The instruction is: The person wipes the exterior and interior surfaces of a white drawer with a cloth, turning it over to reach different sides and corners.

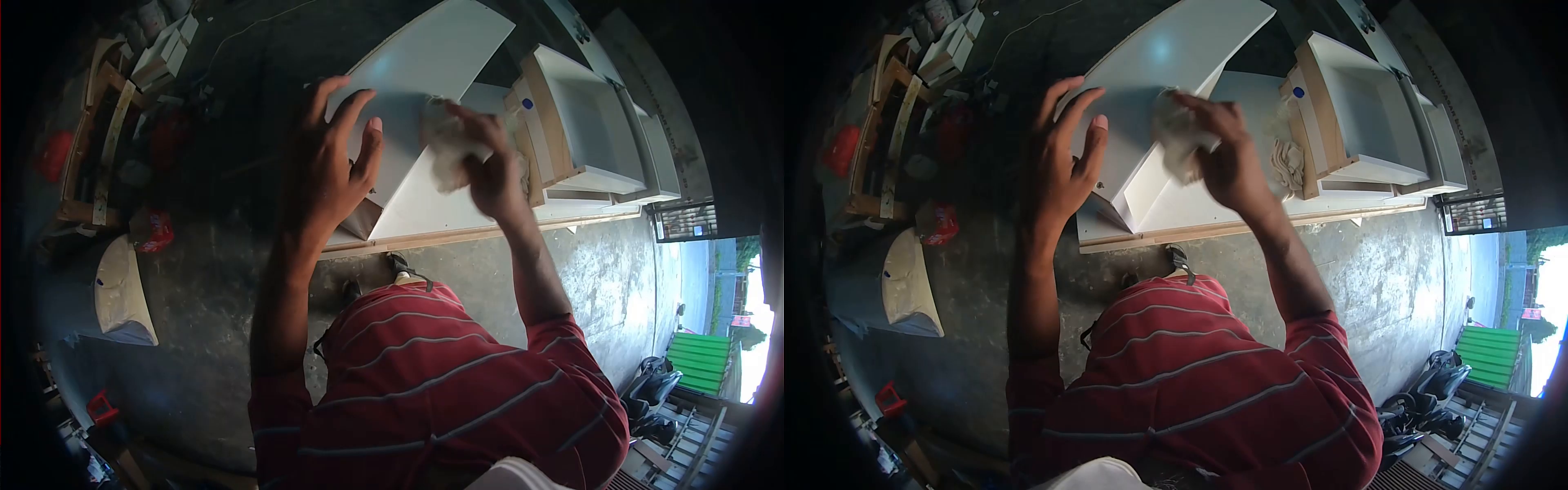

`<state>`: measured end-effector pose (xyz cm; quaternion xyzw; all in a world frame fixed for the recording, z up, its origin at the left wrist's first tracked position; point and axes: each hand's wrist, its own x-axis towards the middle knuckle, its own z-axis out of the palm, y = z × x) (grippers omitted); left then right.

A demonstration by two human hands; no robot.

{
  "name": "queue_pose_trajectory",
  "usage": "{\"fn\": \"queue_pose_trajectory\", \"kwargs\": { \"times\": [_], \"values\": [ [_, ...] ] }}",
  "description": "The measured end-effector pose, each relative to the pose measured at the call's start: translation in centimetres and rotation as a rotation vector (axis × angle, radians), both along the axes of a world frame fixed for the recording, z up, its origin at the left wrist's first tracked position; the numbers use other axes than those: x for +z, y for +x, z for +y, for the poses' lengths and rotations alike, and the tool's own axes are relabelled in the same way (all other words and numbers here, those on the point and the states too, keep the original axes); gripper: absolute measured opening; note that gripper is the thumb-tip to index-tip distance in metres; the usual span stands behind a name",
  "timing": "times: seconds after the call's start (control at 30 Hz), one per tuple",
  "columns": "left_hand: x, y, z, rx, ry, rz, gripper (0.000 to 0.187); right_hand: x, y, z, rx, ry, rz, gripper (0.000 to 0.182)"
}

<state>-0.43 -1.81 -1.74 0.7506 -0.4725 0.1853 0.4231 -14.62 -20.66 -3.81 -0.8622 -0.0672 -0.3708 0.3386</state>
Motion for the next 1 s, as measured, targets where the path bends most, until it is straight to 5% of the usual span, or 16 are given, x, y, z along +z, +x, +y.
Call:
{"fn": "queue_pose_trajectory", "kwargs": {
  "times": [0.1, 0.33, 0.37, 0.53, 0.63, 0.67, 0.77, 1.0],
  "values": [
    [-0.5, -0.1, -0.2, 0.029, 0.057, -0.033, 0.028, 0.6, 0.0, 2.6, -0.138, -0.14, 0.12, 0.068],
    [-0.8, 0.0, -0.3, 0.063, 0.069, -0.113, 0.027, -0.5, -0.3, 1.5, -0.053, -0.215, 0.031, 0.044],
    [-0.9, -0.1, -0.3, 0.068, 0.069, -0.125, 0.027, -1.1, 0.1, 0.9, -0.133, -0.177, 0.036, 0.032],
    [-0.7, -0.2, -0.3, 0.093, 0.069, -0.16, 0.027, -1.5, 0.0, 0.5, -0.398, -0.06, -0.14, 0.04],
    [-0.7, -0.2, -0.3, 0.085, 0.086, -0.126, 0.027, -1.0, 1.3, -0.3, -0.309, 0.494, -0.309, 0.051],
    [-0.7, -0.3, -0.3, 0.085, 0.089, -0.115, 0.027, -1.3, 1.3, -0.8, -0.311, 0.496, -0.308, 0.051],
    [-0.7, -0.2, -0.4, 0.081, 0.084, -0.122, 0.027, -0.6, 1.5, -0.7, -0.214, -0.164, -0.122, 0.049],
    [-0.6, -0.5, -0.4, 0.09, 0.08, -0.115, 0.027, 0.7, 1.2, 1.3, -0.255, -0.303, -0.053, 0.045]
  ]
}}
